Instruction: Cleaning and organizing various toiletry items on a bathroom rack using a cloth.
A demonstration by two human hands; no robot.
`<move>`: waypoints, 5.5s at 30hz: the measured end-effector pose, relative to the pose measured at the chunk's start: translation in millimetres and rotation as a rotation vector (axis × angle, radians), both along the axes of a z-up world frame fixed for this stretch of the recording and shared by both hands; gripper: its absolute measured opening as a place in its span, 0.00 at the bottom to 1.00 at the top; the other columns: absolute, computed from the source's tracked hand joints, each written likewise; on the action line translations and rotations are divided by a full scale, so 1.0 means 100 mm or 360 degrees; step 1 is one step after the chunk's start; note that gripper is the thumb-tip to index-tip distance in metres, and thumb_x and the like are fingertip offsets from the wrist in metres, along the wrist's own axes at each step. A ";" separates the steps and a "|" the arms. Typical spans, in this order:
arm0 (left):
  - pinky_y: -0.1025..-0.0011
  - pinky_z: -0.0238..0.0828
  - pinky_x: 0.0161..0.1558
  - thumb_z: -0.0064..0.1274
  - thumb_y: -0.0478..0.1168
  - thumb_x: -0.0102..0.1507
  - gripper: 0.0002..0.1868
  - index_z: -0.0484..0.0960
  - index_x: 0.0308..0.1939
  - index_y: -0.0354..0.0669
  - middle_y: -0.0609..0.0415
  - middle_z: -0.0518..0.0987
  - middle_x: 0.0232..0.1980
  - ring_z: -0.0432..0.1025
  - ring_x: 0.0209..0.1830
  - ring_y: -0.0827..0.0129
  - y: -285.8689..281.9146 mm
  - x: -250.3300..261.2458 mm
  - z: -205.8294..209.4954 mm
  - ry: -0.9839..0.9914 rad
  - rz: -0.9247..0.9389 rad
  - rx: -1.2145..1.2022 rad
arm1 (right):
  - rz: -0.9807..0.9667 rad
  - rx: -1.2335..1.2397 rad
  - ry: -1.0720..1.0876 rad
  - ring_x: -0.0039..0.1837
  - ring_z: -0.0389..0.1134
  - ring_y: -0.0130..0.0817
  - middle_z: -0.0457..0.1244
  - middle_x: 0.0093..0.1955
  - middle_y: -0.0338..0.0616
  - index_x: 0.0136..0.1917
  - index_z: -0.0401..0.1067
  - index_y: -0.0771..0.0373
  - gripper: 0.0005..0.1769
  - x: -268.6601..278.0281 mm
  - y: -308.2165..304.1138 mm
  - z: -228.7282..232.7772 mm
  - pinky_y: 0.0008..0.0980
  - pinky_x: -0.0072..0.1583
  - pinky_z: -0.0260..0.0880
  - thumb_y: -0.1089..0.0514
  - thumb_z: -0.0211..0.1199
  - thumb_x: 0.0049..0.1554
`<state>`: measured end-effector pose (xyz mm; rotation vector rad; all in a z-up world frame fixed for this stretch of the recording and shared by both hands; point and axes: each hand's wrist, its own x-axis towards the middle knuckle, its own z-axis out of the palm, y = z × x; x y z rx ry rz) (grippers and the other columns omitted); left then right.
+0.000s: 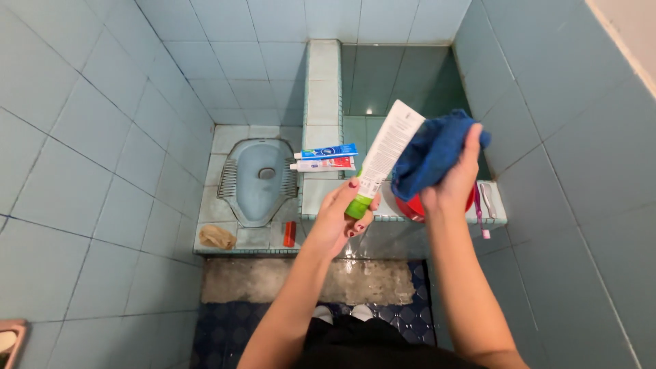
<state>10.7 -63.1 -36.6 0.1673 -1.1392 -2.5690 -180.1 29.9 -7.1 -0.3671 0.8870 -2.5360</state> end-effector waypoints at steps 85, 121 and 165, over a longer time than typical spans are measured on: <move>0.51 0.68 0.34 0.57 0.43 0.55 0.19 0.77 0.49 0.47 0.45 0.79 0.29 0.75 0.32 0.45 -0.13 0.59 0.70 -0.0734 0.0566 -0.2305 | 0.1464 0.1763 0.3090 0.38 0.70 0.49 0.69 0.31 0.50 0.43 0.78 0.60 0.29 0.11 -0.36 1.32 0.42 0.42 0.69 0.34 0.74 0.43; 0.65 0.78 0.40 0.59 0.38 0.62 0.23 0.70 0.58 0.36 0.43 0.85 0.42 0.82 0.41 0.57 0.22 0.32 0.36 -0.0441 0.1158 -0.1653 | 0.0682 0.0165 0.0458 0.62 0.70 0.38 0.67 0.61 0.49 0.65 0.68 0.69 0.28 0.75 -0.04 -0.12 0.39 0.64 0.73 0.53 0.70 0.57; 0.53 0.75 0.36 0.57 0.38 0.61 0.23 0.70 0.59 0.39 0.38 0.82 0.38 0.79 0.37 0.42 0.29 0.28 0.51 -0.0467 0.1202 -0.2087 | 0.0545 0.0463 0.0633 0.52 0.72 0.30 0.70 0.52 0.44 0.56 0.72 0.71 0.19 0.77 0.07 0.20 0.30 0.55 0.75 0.66 0.68 0.51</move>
